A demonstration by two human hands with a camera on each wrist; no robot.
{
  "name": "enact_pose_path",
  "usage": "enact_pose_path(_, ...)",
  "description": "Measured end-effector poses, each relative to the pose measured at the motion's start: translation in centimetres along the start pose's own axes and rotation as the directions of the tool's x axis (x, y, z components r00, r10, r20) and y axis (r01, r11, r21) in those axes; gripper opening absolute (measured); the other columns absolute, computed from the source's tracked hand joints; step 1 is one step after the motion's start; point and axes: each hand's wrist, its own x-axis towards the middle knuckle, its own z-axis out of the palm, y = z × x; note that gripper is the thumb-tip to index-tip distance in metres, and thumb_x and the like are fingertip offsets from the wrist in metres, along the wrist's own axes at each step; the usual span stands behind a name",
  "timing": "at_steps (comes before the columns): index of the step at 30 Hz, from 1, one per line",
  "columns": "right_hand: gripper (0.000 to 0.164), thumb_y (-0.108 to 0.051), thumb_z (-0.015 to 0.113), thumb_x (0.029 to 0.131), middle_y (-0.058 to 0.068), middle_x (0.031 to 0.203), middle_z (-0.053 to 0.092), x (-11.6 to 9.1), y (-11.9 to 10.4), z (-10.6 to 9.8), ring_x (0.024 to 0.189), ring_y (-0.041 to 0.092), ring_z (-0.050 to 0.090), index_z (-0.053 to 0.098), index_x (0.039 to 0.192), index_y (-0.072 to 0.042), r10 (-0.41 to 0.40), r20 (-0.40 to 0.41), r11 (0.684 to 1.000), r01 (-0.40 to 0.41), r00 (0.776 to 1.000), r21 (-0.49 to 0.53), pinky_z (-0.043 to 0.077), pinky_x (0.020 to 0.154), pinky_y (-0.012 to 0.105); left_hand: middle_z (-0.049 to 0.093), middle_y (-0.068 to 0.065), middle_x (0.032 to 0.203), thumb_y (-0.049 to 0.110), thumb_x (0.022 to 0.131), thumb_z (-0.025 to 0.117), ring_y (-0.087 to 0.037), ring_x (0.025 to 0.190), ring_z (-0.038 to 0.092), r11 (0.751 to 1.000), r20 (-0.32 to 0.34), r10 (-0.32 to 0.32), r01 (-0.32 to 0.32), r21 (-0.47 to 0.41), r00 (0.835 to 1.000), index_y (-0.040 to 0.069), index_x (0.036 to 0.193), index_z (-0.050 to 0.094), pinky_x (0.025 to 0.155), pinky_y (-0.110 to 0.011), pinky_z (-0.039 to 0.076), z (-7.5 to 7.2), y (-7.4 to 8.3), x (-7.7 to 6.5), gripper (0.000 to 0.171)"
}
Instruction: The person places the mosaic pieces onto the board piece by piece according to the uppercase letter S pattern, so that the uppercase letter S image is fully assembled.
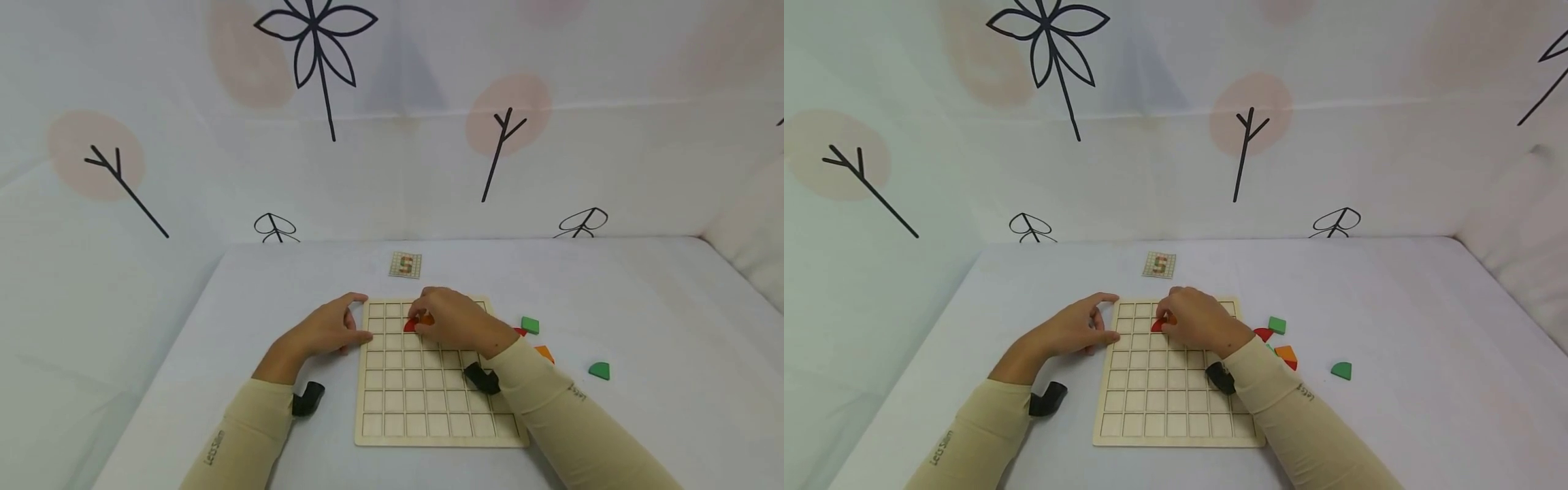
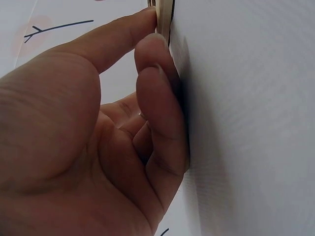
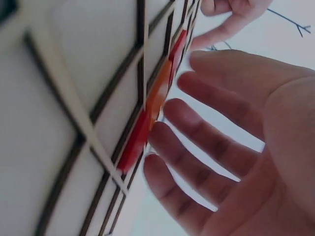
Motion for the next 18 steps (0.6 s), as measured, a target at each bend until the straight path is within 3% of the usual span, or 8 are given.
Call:
enact_pose_path(10,0.018,-0.016,0.067,0.095,0.002,0.102,0.07,-1.3,0.6,-2.5,0.09,0.018,0.063,0.074,0.109,-0.007,0.016,-0.175,1.0,-0.011,0.984,0.029,0.054,0.077,0.036,0.061,-0.004,0.084,0.031,0.085,0.08,-0.017,0.06,0.059,1.0,0.002,0.002,-0.002,-0.02,1.0,0.023,0.15,0.042,0.063,-0.03,0.043,0.1,-0.2,0.1,0.075)
enact_pose_path(18,0.014,-0.015,0.07,0.093,0.004,0.092,0.07,-4.3,2.0,-4.0,0.084,0.021,0.064,0.075,0.104,-0.007,0.064,-0.368,0.99,-0.104,0.928,-0.091,0.055,0.07,0.037,0.061,-0.004,0.083,0.031,0.085,0.08,-0.016,0.06,0.058,1.0,-0.007,-0.011,0.011,-0.002,1.0,0.024,0.149,0.043,0.062,-0.03,0.042,0.1,-0.1,0.1,0.074)
